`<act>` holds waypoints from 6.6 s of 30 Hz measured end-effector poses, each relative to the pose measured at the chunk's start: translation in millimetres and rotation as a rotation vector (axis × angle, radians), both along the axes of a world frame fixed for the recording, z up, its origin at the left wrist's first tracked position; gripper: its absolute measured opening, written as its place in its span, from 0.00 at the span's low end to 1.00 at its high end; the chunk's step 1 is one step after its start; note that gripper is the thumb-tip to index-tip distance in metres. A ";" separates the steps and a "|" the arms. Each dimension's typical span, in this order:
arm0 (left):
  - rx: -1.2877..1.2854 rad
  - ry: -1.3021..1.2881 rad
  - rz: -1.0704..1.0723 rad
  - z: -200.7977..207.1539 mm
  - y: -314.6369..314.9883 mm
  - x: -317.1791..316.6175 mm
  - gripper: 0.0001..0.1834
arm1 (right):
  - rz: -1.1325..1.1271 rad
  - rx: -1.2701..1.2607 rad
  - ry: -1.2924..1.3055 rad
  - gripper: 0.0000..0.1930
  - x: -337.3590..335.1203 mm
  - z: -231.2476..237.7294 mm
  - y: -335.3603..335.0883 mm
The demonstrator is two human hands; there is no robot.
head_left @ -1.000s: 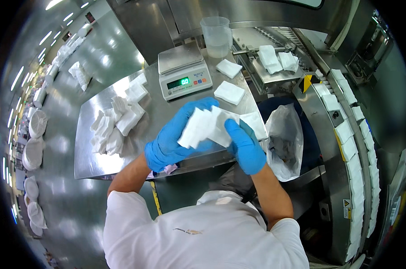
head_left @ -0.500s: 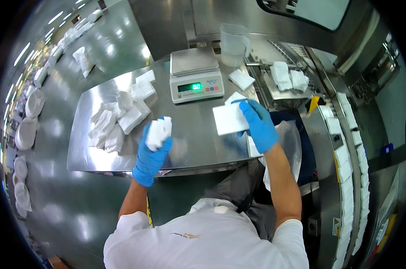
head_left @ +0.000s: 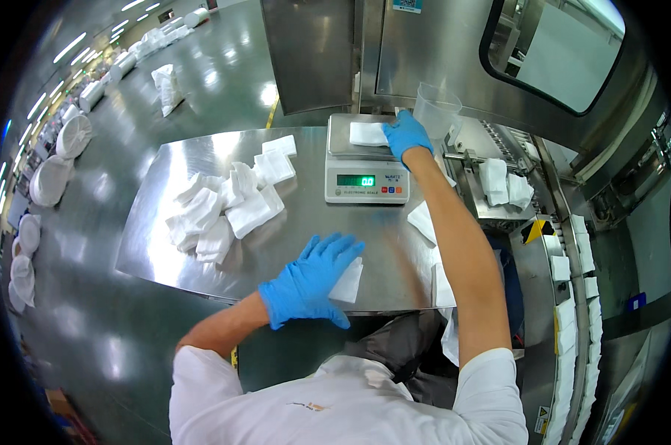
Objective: The person repeatedly picks up white rectangular items, places them on a digital scale to check weight, and then moves them to a conveyor belt. The person also interacts with a touchscreen control panel on the packaging machine.
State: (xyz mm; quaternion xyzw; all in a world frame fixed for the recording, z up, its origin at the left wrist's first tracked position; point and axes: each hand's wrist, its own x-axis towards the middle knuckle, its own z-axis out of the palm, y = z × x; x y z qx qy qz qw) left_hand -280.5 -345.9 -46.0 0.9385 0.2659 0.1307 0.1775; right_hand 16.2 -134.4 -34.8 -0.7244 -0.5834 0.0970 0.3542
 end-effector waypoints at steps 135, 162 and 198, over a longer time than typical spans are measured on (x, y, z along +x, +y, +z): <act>-1.046 -0.041 -0.456 32.2 -111.4 312.0 0.25 | -0.380 0.383 0.622 0.23 93.6 -43.4 -514.9; -0.323 -0.703 0.503 -44.7 -58.9 49.7 0.23 | -0.971 -0.435 -0.095 0.27 478.3 -35.7 -476.1; -0.364 -0.381 0.034 -48.6 -7.0 13.8 0.30 | 0.502 0.100 0.282 0.24 -64.8 -74.2 -319.8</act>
